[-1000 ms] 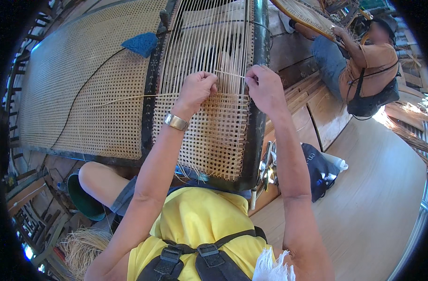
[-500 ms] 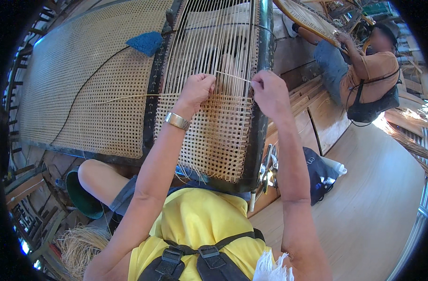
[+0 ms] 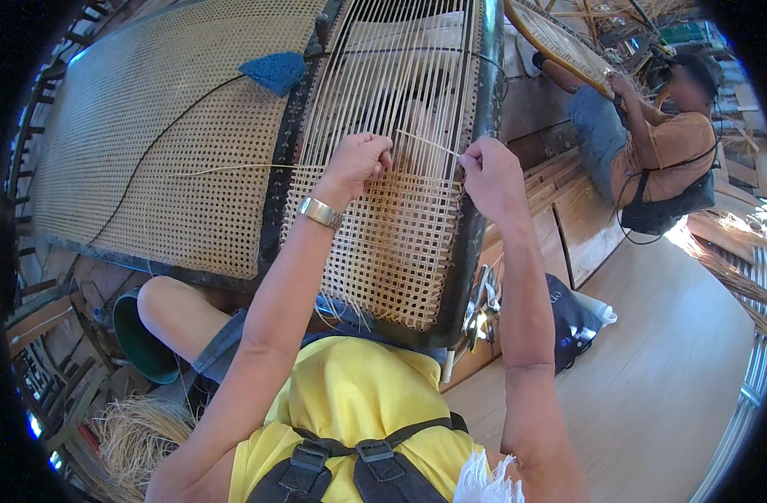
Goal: Weaving a cane or rattan pattern into a furniture frame.
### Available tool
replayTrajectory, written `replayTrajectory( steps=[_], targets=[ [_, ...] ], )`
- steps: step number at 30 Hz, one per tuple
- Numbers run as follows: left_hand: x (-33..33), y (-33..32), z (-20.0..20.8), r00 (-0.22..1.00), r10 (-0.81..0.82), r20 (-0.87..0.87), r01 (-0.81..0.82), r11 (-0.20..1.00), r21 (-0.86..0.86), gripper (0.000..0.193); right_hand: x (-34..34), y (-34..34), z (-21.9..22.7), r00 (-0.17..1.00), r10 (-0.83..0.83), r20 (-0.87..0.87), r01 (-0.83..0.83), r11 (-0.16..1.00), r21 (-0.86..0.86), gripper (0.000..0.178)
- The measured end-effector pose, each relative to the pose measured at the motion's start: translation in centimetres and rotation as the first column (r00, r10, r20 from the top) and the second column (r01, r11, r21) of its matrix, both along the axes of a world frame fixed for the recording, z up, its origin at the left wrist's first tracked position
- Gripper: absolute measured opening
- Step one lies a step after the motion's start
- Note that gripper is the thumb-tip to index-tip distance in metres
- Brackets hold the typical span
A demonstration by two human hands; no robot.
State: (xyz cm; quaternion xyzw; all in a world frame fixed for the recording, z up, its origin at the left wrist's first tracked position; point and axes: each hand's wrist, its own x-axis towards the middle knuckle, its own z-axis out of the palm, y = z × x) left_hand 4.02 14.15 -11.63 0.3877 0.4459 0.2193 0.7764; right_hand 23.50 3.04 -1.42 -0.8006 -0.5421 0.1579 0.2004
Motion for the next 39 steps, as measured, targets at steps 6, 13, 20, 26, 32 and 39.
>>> replayTrajectory(
  steps=[6,13,20,26,32,39],
  targets=[
    [-0.1,-0.7,0.4,0.998,0.02,0.066,-0.022,0.999,0.032,0.016,-0.6,0.8,-0.1,0.999,0.016,0.029,-0.017,0.999,0.035,0.013],
    [-0.5,-0.1,0.9,0.896,0.047,-0.441,0.2,0.845,0.497,0.027,-1.4,0.9,1.2,0.999,0.034,-0.031,-0.033,0.999,0.018,0.016],
    [-0.3,-0.3,-0.1,0.919,0.159,-0.361,0.074,0.829,0.554,0.018,-0.9,0.7,1.3,0.999,-0.017,0.035,0.018,0.999,-0.028,0.014],
    [-0.3,0.4,1.3,0.932,0.009,-0.362,0.175,0.864,0.472,0.02,-0.7,0.3,1.5,0.995,0.061,0.084,-0.062,0.998,0.009,0.014],
    [-1.1,1.9,0.3,0.995,-0.091,-0.038,0.091,0.996,0.0,0.018,-0.4,-0.1,0.8,0.998,0.016,0.059,-0.015,1.0,-0.018,0.014],
    [-0.9,1.3,-0.5,1.0,-0.026,-0.014,0.027,0.999,0.048,0.022,-1.1,1.0,0.6,1.0,-0.002,0.027,0.001,1.0,0.004,0.013]
  ],
)
